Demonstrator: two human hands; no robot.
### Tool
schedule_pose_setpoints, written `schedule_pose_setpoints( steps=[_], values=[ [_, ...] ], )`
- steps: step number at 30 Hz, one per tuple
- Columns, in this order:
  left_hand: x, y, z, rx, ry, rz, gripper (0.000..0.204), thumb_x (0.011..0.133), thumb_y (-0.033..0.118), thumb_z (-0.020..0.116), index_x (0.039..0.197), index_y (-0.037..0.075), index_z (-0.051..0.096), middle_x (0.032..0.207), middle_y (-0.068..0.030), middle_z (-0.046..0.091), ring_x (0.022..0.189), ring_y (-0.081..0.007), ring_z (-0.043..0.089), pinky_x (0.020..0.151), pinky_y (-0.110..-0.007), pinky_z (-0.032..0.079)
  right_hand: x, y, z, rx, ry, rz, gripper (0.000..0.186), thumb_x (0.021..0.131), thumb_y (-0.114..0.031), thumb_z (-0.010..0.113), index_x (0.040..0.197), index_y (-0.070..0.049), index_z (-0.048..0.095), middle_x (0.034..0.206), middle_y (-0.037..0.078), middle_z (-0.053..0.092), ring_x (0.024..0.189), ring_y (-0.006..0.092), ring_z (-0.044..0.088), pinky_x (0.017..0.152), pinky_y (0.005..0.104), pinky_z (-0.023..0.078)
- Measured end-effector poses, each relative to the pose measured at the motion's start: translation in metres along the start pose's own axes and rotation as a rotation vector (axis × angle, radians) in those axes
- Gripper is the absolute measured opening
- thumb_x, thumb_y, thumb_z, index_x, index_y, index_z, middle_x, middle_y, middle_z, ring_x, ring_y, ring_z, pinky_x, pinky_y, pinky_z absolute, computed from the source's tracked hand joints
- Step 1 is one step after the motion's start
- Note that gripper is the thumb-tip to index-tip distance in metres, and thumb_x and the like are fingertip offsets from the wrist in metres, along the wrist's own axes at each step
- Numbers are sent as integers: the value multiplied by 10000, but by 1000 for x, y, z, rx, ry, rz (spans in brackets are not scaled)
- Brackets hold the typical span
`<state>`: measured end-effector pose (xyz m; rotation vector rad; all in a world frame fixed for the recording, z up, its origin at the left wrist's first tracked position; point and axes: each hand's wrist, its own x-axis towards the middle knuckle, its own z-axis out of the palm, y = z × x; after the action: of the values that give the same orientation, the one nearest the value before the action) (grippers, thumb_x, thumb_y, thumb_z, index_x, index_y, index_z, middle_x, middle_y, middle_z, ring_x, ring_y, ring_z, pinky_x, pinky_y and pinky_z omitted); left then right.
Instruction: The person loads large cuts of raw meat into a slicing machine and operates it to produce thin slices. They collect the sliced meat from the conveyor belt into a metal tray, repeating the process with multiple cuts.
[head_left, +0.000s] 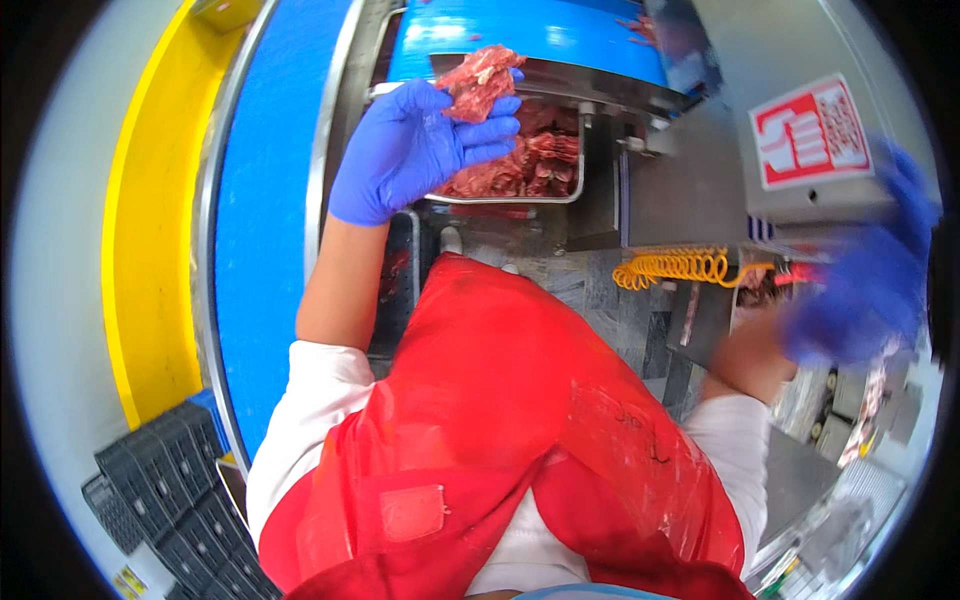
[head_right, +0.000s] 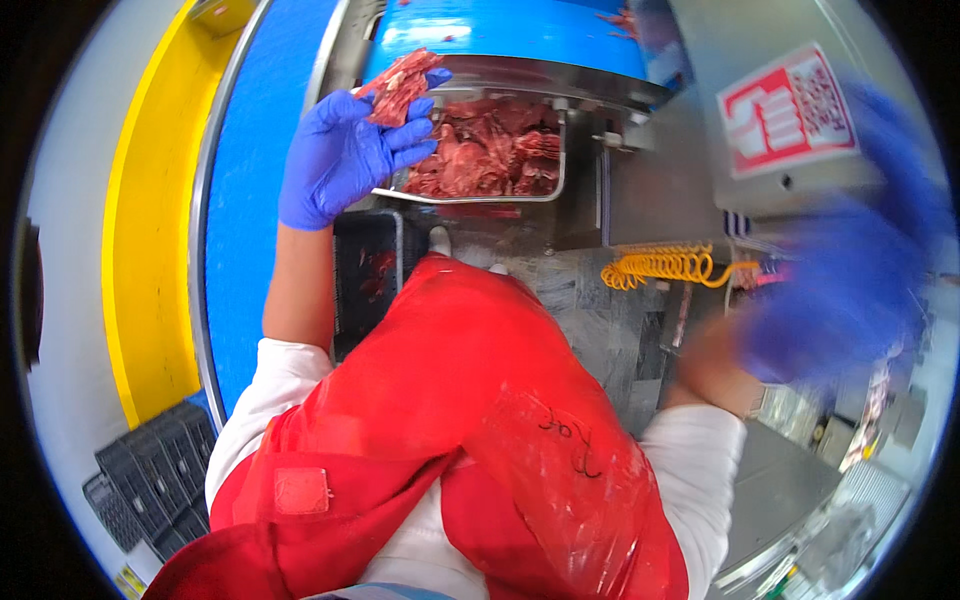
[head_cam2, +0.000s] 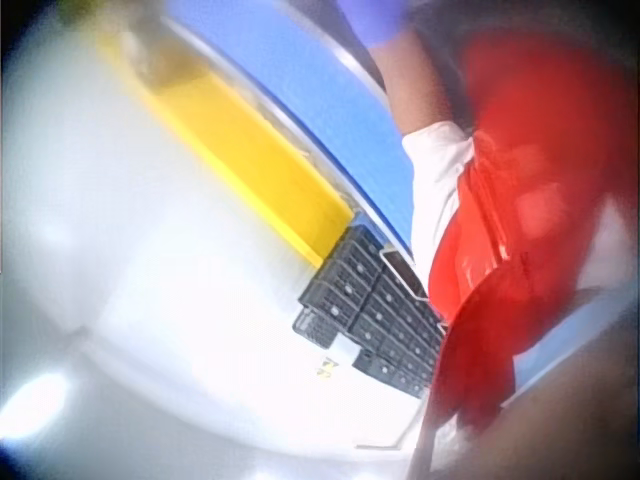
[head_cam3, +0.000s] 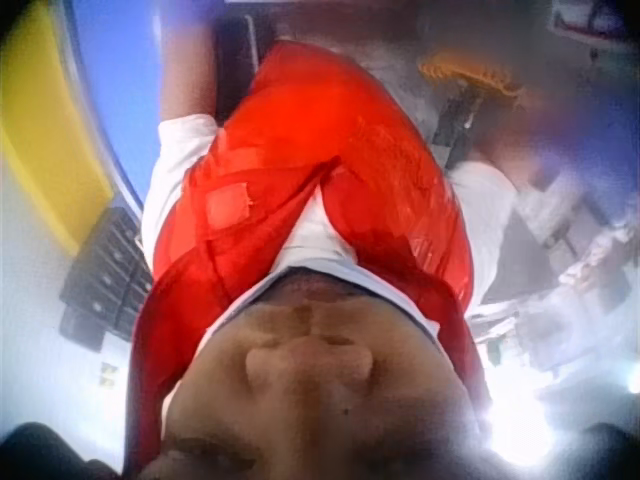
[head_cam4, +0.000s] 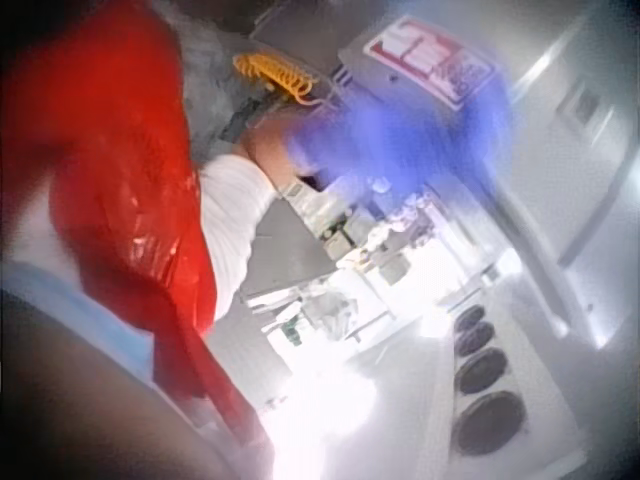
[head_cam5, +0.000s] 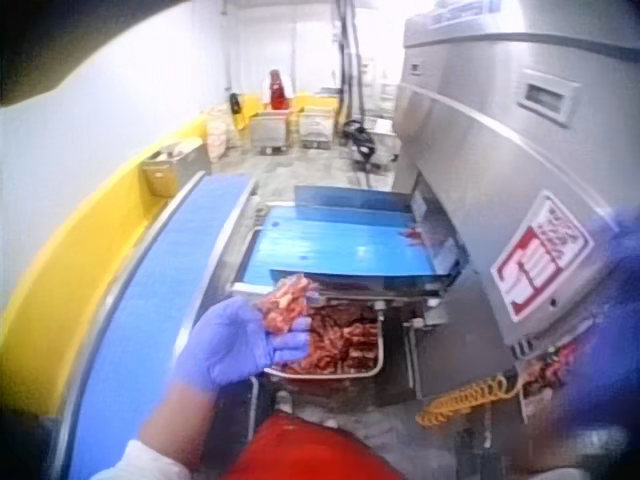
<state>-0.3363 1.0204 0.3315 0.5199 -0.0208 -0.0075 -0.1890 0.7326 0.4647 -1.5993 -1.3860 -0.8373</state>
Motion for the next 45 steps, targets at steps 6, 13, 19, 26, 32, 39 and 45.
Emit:
schedule_pose_setpoints(
  steps=[6, 13, 19, 26, 32, 39, 45],
  values=[
    [40, -43, 35, -26, -161, -152, 518, 854, 175, 492, 1318, -24, 377, 1224, -208, 521, 1067, -306, 562, 935, -490, 442, -76, -7, 133, 1098, -218, 837, 602, 776, 15, 645, 1326, -54, 409, 1266, 79, 494, 1129, 179, 514, 935, 310, 448],
    [46, -44, 5, 422, -4, -213, 320, 893, 217, 441, 1077, 1, 589, 1071, -165, 607, 949, -291, 618, 839, -398, 497, -94, 19, 162, 1023, -158, 741, 539, 793, -53, 671, 1277, -4, 438, 1156, 85, 560, 1030, 138, 542, 894, 277, 468],
    [50, -16, -25, 1116, 338, -120, 460, 919, 392, 486, 1206, 34, 515, 1015, -108, 626, 809, -152, 641, 695, -259, 521, -101, 37, 204, 1023, -201, 887, 487, 776, -84, 703, 1212, -1, 501, 1110, 71, 586, 967, 115, 568, 852, 267, 482],
    [69, -1, -82, 924, 275, -178, 387, 927, 294, 525, 1186, 7, 513, 1043, -95, 612, 856, -136, 635, 712, -254, 537, -98, 50, 256, 797, -492, 890, 429, 794, -46, 664, 1200, -26, 526, 1054, 64, 602, 942, 109, 567, 847, 253, 467],
    [65, 31, -126, 319, 110, -216, 400, 950, 245, 474, 1248, -20, 443, 1164, -172, 558, 1036, -308, 591, 872, -424, 513, -81, 71, 271, 876, -515, 965, 424, 780, -40, 669, 1186, -23, 549, 1050, 50, 603, 949, 101, 560, 809, 233, 479],
    [62, 53, -150, 355, 70, -295, 518, 950, 395, 413, 1269, -12, 438, 1164, -183, 564, 1016, -314, 592, 826, -430, 510, -86, 79, 283, 914, -492, 1106, 296, 780, -20, 664, 1071, -4, 611, 998, 29, 618, 885, 87, 563, 815, 227, 472],
    [60, 38, -196, 1023, 128, -367, 380, 930, 325, 490, 1082, -5, 601, 869, -77, 652, 738, -151, 638, 646, -278, 506, -117, 91, 294, 595, -698, 1032, 188, 766, -55, 686, 945, -7, 656, 928, 59, 642, 806, 108, 597, 745, 254, 497]
  ],
)
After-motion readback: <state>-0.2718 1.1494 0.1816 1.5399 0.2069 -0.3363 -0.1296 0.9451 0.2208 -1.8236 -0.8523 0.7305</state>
